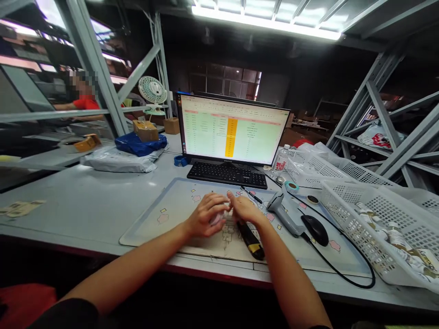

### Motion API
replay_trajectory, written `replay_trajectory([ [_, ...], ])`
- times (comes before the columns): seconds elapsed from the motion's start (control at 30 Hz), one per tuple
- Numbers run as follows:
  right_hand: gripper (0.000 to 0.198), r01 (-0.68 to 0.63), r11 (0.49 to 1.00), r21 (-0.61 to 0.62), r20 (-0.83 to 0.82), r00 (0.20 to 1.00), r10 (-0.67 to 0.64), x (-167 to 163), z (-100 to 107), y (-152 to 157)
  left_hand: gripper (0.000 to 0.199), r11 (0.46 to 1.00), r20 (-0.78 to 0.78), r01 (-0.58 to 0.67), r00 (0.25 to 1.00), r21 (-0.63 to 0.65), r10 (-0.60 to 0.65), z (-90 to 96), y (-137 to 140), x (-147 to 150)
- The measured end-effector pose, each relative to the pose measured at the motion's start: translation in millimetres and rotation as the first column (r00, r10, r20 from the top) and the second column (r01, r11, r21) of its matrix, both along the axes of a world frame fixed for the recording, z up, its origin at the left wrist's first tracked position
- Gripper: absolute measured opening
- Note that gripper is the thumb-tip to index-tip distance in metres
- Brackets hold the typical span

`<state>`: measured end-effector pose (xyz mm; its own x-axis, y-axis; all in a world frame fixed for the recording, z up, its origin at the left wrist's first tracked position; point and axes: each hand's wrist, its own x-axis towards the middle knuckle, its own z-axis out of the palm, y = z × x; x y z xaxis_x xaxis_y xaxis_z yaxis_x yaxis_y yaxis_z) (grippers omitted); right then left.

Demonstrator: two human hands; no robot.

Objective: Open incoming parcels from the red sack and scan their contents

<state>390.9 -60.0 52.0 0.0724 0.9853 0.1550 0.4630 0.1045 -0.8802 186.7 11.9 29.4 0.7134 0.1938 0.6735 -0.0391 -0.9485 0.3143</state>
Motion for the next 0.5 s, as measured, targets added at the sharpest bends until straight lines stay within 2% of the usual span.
replay_trajectory([
  [0.07,0.073,0.169,0.985,0.02,0.169,0.971,-0.17,37,12,-21,0.033,0.984,-0.068,-0.174,0.983,-0.026,0.172,-2.6,11,0],
  [0.13,0.064,0.371,0.911,0.182,0.324,0.852,-0.412,90,13,-50,0.032,0.926,-0.279,-0.377,0.892,-0.03,0.355,-6.3,19,2],
  [0.2,0.058,0.514,0.797,0.316,0.393,0.694,-0.603,150,-2,-82,0.031,0.86,-0.482,-0.51,0.748,0.023,0.457,-10.7,23,5],
  [0.27,0.057,0.574,0.72,0.39,0.453,0.561,-0.693,204,-30,-110,0.033,0.835,-0.568,-0.546,0.668,0.063,0.48,-14.7,24,9],
  [0.3,0.059,0.57,0.716,0.402,0.481,0.534,-0.695,225,-47,-122,0.035,0.837,-0.573,-0.544,0.667,0.064,0.477,-16.0,24,11],
  [0.37,0.065,0.569,0.74,0.359,0.528,0.53,-0.664,252,-81,-138,0.041,0.839,-0.546,-0.542,0.688,0.05,0.477,-16.9,24,12],
  [0.43,0.07,0.579,0.762,0.29,0.533,0.564,-0.631,262,-108,-146,0.043,0.835,-0.503,-0.55,0.713,0.032,0.489,-16.0,26,10],
  [0.5,0.07,0.58,0.77,0.266,0.51,0.593,-0.623,261,-124,-147,0.043,0.824,-0.464,-0.566,0.727,0.013,0.507,-14.5,29,6],
])
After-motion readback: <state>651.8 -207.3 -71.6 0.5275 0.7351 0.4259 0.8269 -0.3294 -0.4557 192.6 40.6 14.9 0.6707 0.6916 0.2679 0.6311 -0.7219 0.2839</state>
